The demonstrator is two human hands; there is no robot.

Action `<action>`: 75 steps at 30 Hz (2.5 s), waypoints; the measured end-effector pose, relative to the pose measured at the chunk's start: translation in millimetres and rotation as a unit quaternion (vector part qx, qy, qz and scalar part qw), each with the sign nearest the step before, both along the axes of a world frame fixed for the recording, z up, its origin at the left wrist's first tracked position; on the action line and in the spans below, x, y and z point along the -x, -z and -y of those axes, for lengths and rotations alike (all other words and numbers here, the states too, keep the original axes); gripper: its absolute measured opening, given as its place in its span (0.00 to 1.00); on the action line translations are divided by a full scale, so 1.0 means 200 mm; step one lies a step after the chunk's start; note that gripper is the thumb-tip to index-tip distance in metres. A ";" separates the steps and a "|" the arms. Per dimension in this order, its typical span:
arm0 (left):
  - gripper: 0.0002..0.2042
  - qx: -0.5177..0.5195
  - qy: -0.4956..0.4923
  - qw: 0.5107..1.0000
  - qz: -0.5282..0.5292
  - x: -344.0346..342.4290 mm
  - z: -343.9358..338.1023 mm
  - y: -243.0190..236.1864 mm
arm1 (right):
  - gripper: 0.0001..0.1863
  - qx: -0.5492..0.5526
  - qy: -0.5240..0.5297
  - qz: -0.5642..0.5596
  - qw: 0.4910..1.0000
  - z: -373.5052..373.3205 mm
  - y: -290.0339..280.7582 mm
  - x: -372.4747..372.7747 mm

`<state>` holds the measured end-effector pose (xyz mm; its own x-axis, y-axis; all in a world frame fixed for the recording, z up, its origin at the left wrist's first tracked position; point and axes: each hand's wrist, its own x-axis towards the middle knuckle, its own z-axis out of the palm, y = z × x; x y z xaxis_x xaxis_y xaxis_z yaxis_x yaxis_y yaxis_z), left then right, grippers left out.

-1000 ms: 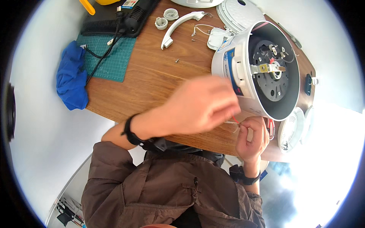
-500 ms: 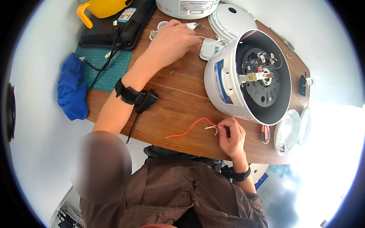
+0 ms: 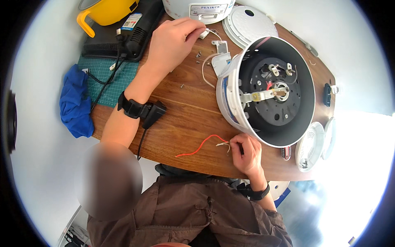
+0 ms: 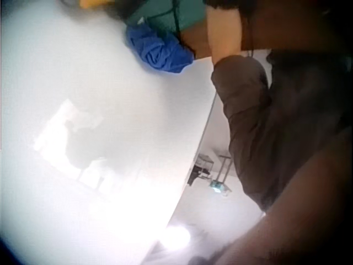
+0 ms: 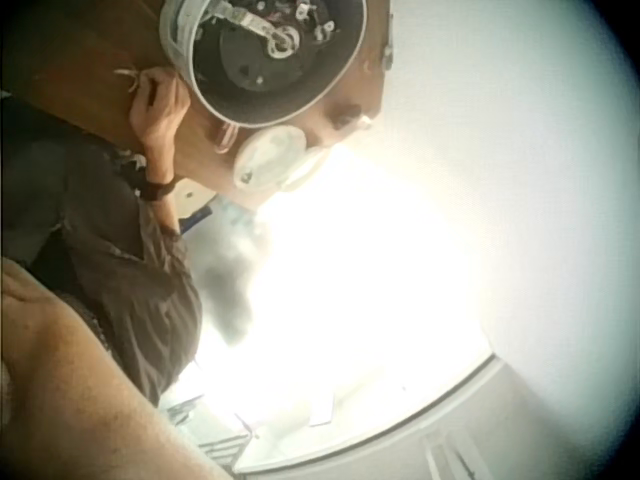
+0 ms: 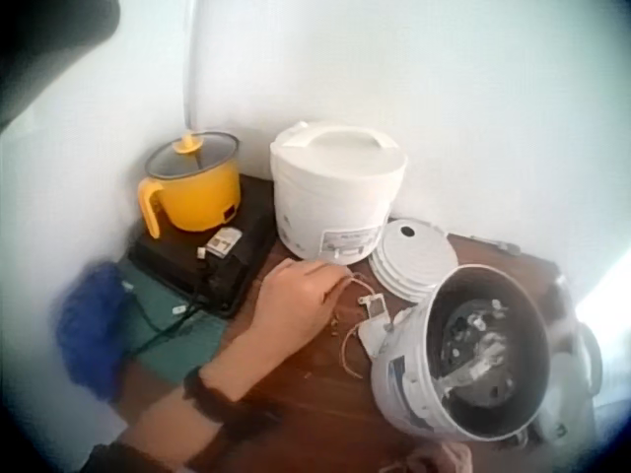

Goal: The person disassembles a white cylindrical appliance, likely a rice cooker, using a screwdriver to remove screws and separate components. They manipulate internal wires and a metal bracket, then reassemble parts by hand and with the screwdriver.

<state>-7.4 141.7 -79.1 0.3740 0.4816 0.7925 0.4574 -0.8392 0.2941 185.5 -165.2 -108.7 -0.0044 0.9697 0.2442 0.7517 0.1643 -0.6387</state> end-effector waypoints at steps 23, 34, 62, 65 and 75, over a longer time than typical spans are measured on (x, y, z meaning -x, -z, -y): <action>0.05 0.182 0.070 0.967 0.162 0.06 0.01 -0.19 | 0.06 -0.018 0.020 -0.027 0.999 -0.01 -0.02 0.01; 0.08 0.260 0.160 0.924 0.230 0.07 0.10 -0.33 | 0.09 -0.083 0.019 0.013 0.996 0.01 -0.04 0.01; 0.11 0.242 0.371 0.832 0.334 0.08 0.59 -0.64 | 0.38 -0.293 -0.203 0.085 0.930 -0.53 -0.91 -0.26; 0.11 0.258 0.377 0.824 0.335 0.03 0.60 -0.61 | 0.24 -0.366 -0.180 0.104 0.907 -0.46 -0.85 -0.19; 0.13 0.406 0.397 0.762 0.312 -0.09 0.60 -0.55 | 0.10 -0.214 -0.019 -0.149 0.965 -0.24 -0.78 -0.22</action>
<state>11.5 20.8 30.3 0.4751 0.7265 0.4965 -0.5411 -0.2037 0.8159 229.7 -116.7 47.6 0.0944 0.7805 0.6180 0.5327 0.4849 -0.6936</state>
